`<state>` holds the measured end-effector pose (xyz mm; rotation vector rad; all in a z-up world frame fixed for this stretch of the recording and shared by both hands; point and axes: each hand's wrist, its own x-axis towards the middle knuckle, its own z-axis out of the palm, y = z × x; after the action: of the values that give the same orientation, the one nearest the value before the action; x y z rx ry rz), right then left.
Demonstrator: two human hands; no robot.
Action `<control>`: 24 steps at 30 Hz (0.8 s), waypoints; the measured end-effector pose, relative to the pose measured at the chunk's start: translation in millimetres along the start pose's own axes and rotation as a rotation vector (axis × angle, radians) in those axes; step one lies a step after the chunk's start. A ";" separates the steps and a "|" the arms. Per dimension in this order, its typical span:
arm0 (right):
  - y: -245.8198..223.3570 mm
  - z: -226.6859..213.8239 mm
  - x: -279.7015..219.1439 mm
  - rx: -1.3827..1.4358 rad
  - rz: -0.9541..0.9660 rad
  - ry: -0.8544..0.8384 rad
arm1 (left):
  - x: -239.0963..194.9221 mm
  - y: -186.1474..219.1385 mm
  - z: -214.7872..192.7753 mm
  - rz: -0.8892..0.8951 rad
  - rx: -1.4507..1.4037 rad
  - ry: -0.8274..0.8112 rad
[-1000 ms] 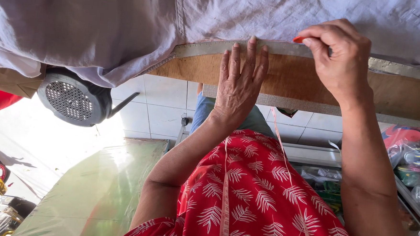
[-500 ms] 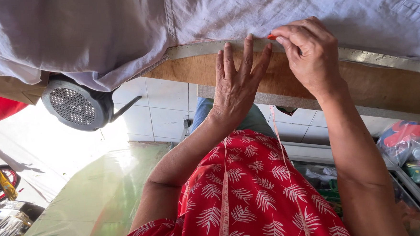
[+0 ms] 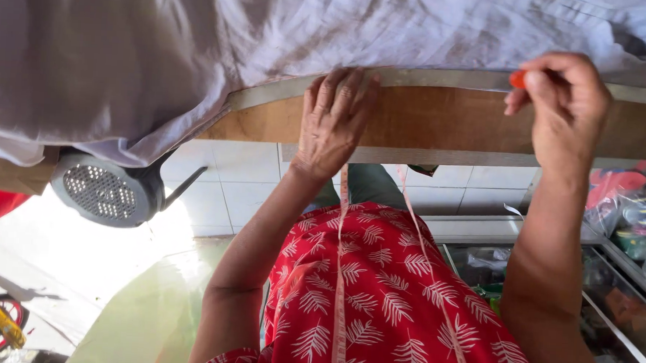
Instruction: The person marks a white shirt with orange chalk using a curved ruler, then folds the shirt into a compact rectangle and places it into a brown paper bag.
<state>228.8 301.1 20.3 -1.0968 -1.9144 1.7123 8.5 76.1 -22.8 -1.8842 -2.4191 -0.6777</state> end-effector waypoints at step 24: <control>167.1 -230.0 -55.9 0.043 0.668 0.578 | 16.0 -26.3 -22.5 0.251 0.004 0.111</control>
<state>478.1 412.1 -76.9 -2.0960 -1.2128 1.4509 -26.0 78.4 -7.0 -2.0413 -2.0694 -0.7374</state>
